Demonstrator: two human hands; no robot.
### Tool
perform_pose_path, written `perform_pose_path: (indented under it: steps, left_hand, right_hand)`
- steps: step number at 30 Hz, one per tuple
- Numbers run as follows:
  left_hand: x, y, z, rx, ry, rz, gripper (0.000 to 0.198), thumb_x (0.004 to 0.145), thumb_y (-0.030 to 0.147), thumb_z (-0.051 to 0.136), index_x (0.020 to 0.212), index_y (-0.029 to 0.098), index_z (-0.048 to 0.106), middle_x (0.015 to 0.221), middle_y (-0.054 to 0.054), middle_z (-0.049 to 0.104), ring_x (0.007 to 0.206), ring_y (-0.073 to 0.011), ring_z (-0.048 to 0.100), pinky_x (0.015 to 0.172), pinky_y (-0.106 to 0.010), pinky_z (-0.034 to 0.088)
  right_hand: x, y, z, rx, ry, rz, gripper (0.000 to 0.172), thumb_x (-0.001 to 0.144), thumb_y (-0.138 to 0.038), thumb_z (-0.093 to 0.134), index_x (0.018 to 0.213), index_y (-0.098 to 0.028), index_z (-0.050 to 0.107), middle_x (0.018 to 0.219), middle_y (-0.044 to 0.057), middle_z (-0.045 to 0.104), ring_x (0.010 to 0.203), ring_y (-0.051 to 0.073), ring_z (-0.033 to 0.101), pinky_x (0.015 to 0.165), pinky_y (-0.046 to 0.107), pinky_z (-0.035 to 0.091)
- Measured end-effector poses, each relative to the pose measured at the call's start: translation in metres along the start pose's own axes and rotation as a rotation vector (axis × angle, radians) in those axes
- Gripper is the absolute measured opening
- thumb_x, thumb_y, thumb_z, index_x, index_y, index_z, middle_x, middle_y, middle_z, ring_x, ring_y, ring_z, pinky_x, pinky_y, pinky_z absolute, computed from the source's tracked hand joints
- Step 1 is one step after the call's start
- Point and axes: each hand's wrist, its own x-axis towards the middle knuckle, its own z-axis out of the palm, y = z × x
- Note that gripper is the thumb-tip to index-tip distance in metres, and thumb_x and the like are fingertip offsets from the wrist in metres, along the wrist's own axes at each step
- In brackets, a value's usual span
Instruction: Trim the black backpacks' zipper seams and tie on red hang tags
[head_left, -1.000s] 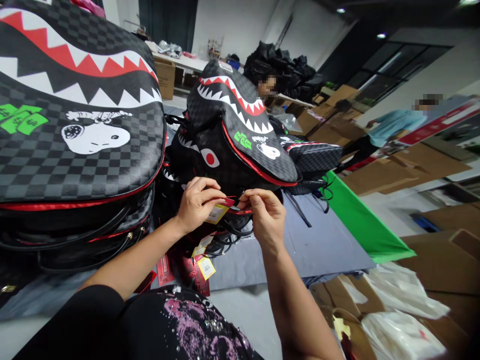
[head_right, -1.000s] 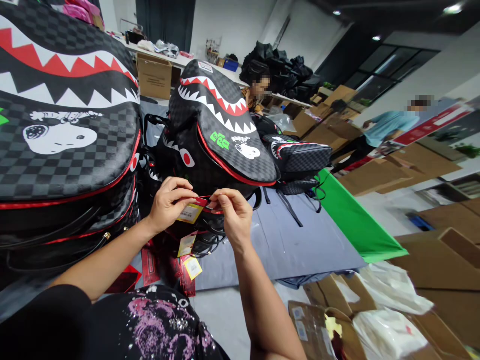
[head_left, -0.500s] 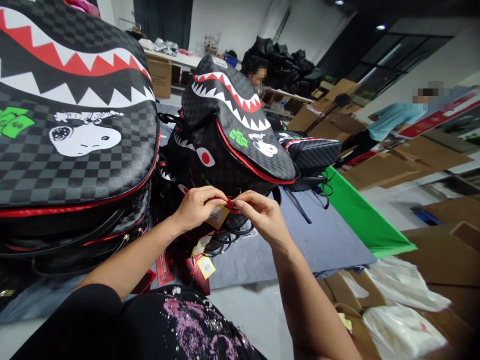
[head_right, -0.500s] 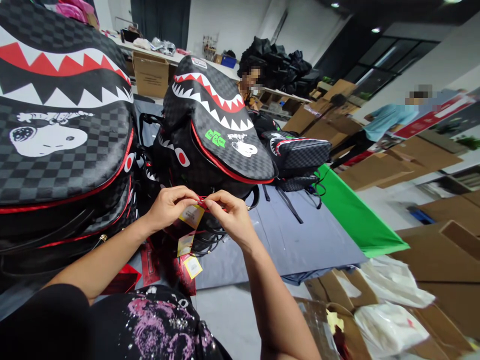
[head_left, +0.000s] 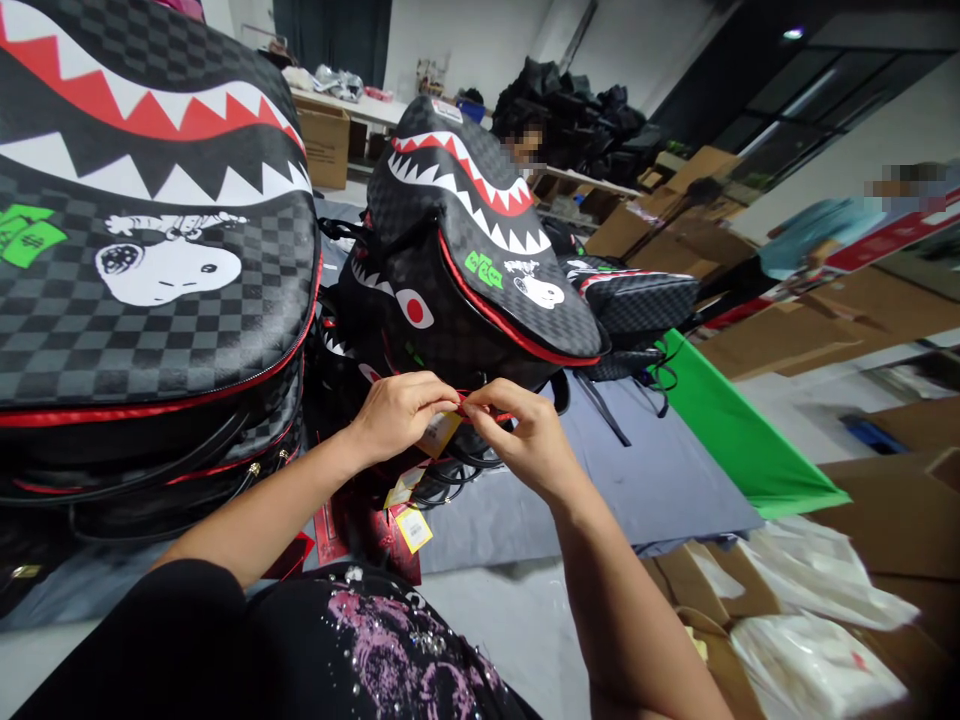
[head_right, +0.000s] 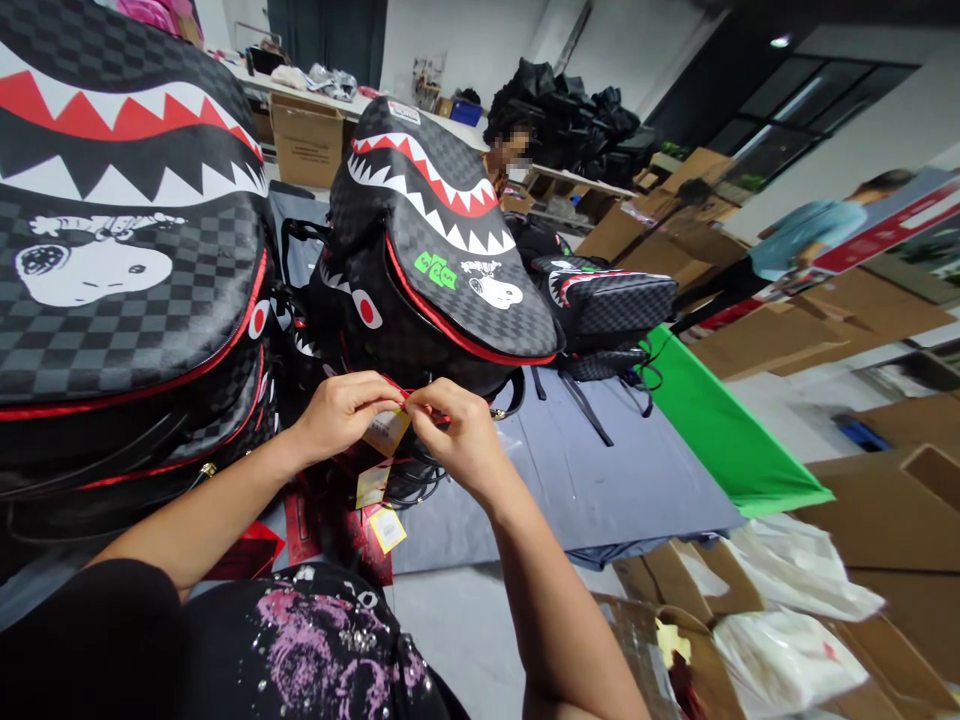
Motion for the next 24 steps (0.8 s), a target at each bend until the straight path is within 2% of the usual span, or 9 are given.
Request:
perform_pose_path:
  steps: [11, 18, 24]
  left_hand:
    - [0.005, 0.005, -0.009, 0.326, -0.144, 0.052, 0.017, 0.094, 0.022, 0.051, 0.094, 0.021, 0.069, 0.095, -0.002, 0.073, 0.088, -0.0166, 0.068, 0.071, -0.026, 0.048]
    - [0.007, 0.017, -0.009, 0.475, -0.155, -0.055, 0.006, 0.086, 0.014, 0.059, 0.088, 0.02, 0.061, 0.079, 0.001, 0.069, 0.076, -0.0179, 0.068, 0.061, -0.028, 0.043]
    - [0.005, 0.015, -0.005, 0.587, -0.167, 0.057, 0.007, 0.09, 0.018, 0.057, 0.091, 0.02, 0.063, 0.087, 0.0, 0.071, 0.082, -0.0185, 0.069, 0.064, -0.029, 0.046]
  right_hand:
    - [0.001, -0.001, 0.001, -0.083, -0.082, -0.012, 0.016, 0.087, -0.015, 0.051, 0.077, -0.02, 0.062, 0.074, 0.003, 0.059, 0.066, 0.015, 0.054, 0.061, 0.027, 0.042]
    - [0.0, -0.002, 0.007, -0.224, -0.083, -0.086, 0.018, 0.089, -0.015, 0.051, 0.073, -0.02, 0.058, 0.069, 0.001, 0.056, 0.065, 0.015, 0.051, 0.065, 0.029, 0.039]
    - [0.001, -0.001, 0.009, -0.242, -0.063, -0.107, 0.017, 0.088, -0.014, 0.05, 0.074, -0.02, 0.057, 0.069, 0.001, 0.056, 0.066, 0.015, 0.052, 0.066, 0.028, 0.039]
